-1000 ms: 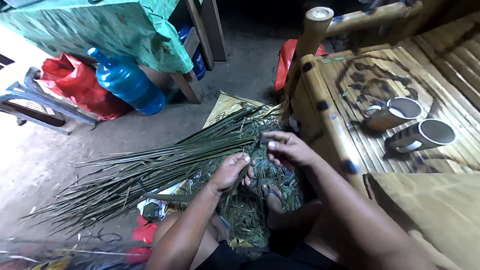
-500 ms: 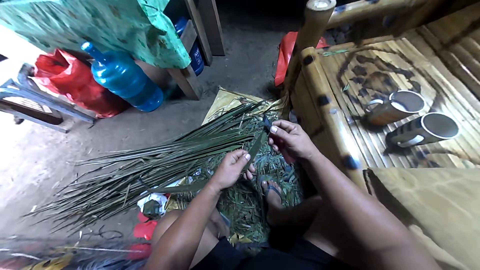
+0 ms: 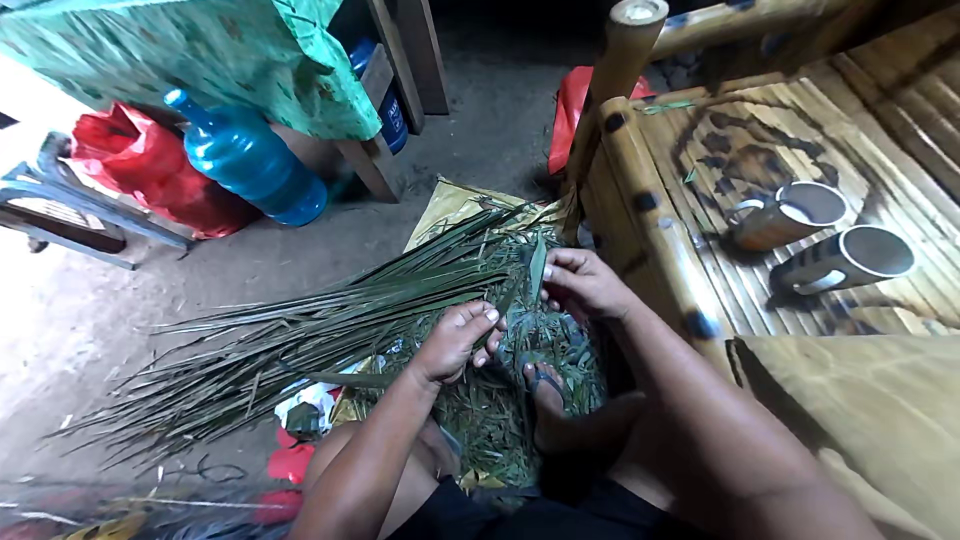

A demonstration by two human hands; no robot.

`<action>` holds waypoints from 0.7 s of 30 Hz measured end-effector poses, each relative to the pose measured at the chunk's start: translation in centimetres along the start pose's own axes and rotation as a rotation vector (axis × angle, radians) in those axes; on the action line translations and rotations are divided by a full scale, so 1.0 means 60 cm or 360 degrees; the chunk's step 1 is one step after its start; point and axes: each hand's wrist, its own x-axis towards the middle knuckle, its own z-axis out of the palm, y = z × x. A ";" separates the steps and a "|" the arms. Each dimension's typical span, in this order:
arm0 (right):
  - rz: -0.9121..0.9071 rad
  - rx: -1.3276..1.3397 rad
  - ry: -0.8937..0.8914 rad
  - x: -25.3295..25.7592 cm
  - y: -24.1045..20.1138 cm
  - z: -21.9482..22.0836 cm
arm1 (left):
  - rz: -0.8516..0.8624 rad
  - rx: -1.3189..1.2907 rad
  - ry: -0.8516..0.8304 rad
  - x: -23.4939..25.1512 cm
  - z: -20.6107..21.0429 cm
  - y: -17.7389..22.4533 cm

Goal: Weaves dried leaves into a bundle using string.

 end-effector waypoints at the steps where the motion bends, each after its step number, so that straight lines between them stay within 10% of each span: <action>1: -0.0042 0.0012 0.0087 0.000 -0.003 -0.008 | 0.0002 0.0007 -0.0011 0.000 0.000 -0.001; 13: 0.0151 0.0153 -0.0189 -0.001 0.010 0.034 | 0.0041 0.0033 0.0034 0.001 0.002 -0.005; 21: 0.0120 0.0241 0.0157 -0.001 -0.009 0.004 | 0.0048 0.0197 0.0092 0.004 0.006 -0.007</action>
